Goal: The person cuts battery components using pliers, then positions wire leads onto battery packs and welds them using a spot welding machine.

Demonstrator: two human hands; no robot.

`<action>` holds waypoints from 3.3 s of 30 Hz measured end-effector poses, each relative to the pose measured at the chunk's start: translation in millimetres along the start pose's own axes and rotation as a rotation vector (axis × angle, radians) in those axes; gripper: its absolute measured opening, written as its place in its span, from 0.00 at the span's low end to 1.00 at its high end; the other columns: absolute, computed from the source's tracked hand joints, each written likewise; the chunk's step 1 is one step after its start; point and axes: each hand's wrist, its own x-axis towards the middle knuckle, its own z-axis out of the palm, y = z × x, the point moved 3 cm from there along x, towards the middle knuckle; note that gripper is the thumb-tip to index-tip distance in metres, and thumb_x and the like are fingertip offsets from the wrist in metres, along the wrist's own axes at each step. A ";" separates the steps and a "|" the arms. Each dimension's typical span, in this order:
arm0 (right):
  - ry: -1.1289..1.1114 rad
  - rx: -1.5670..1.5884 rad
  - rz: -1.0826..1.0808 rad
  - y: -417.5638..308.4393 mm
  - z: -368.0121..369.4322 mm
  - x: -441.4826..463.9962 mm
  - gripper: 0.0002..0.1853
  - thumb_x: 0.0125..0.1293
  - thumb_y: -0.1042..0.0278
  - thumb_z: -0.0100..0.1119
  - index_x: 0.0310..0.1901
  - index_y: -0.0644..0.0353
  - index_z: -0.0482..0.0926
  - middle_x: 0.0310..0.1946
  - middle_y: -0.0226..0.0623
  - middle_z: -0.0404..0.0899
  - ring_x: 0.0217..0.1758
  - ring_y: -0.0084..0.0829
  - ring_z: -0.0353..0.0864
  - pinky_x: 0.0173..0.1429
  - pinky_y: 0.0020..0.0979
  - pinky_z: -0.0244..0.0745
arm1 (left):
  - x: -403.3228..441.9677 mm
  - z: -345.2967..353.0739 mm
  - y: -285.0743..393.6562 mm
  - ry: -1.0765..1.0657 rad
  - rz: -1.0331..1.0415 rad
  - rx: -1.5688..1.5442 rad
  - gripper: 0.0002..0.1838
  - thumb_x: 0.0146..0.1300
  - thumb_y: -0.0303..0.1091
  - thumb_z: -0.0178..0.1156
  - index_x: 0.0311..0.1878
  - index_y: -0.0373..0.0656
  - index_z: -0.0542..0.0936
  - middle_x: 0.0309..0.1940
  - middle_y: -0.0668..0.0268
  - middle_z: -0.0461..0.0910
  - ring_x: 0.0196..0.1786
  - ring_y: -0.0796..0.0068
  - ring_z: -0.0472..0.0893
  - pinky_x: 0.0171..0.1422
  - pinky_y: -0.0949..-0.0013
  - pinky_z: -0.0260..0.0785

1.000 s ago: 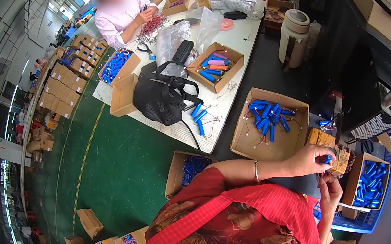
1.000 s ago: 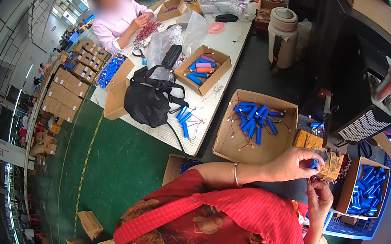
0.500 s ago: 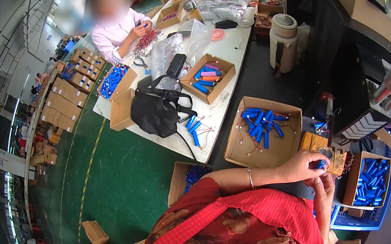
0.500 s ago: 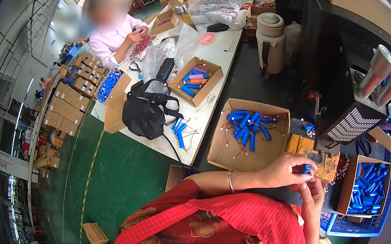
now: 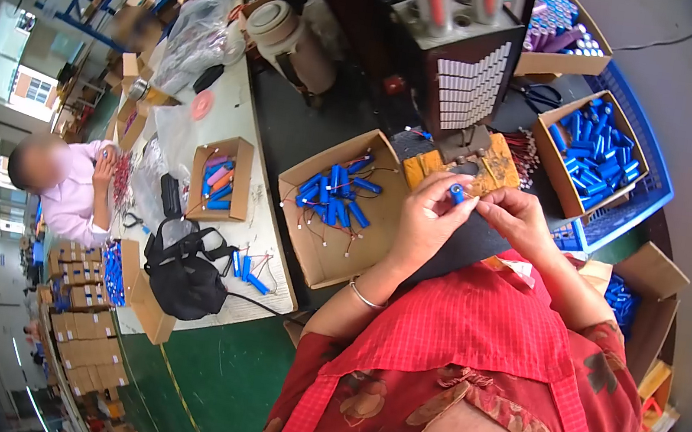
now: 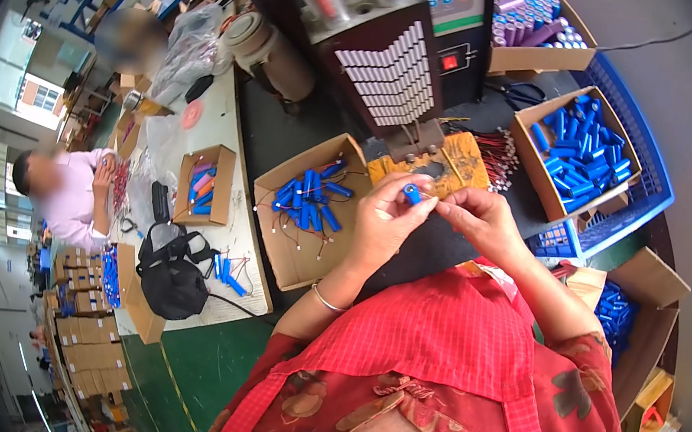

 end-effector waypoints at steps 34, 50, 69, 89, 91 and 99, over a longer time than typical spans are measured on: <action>-0.205 0.084 0.104 -29.8 -20.8 40.5 0.10 0.60 0.65 0.55 0.27 0.62 0.74 0.17 0.27 0.71 0.20 0.15 0.68 0.26 0.19 0.65 | 26.8 -5.2 4.1 0.067 0.105 0.438 0.09 0.54 0.25 0.61 0.40 0.37 0.78 0.31 0.57 0.80 0.32 0.67 0.81 0.37 0.69 0.70; -0.305 0.000 -0.048 -33.6 -29.8 31.7 0.17 0.60 0.57 0.59 0.40 0.66 0.77 0.23 0.28 0.74 0.26 0.16 0.71 0.30 0.22 0.69 | 20.6 -3.4 21.9 0.067 0.260 0.668 0.08 0.55 0.25 0.60 0.38 0.35 0.78 0.29 0.58 0.79 0.29 0.67 0.78 0.35 0.71 0.69; 0.278 -0.618 -0.792 -28.6 -17.8 14.2 0.08 0.52 0.74 0.62 0.35 0.61 0.80 0.20 0.37 0.72 0.24 0.35 0.75 0.26 0.31 0.70 | 8.1 -9.8 13.2 0.009 -0.312 -0.501 0.16 0.57 0.19 0.57 0.49 0.40 0.69 0.42 0.59 0.76 0.42 0.71 0.79 0.47 0.71 0.73; 0.167 -0.790 -0.916 -29.3 -10.6 28.4 0.14 0.46 0.74 0.62 0.39 0.57 0.79 0.22 0.32 0.72 0.25 0.34 0.76 0.28 0.33 0.72 | 24.7 -8.0 -9.7 0.116 0.019 0.085 0.11 0.55 0.21 0.60 0.43 0.37 0.77 0.33 0.66 0.81 0.36 0.84 0.78 0.40 0.78 0.70; 0.148 -0.863 -0.929 -30.0 -10.8 28.8 0.15 0.44 0.72 0.62 0.38 0.56 0.78 0.21 0.32 0.70 0.26 0.33 0.75 0.27 0.33 0.71 | 25.7 -8.6 -10.5 0.100 0.045 0.120 0.12 0.55 0.21 0.60 0.44 0.37 0.77 0.34 0.67 0.81 0.36 0.85 0.78 0.40 0.78 0.70; 0.173 -0.910 -0.946 -35.6 -9.1 23.9 0.16 0.43 0.72 0.59 0.39 0.58 0.77 0.22 0.31 0.71 0.27 0.32 0.74 0.28 0.31 0.72 | 26.1 -5.0 -5.5 0.089 -0.012 0.021 0.10 0.57 0.20 0.58 0.43 0.32 0.77 0.36 0.66 0.80 0.38 0.83 0.77 0.45 0.78 0.69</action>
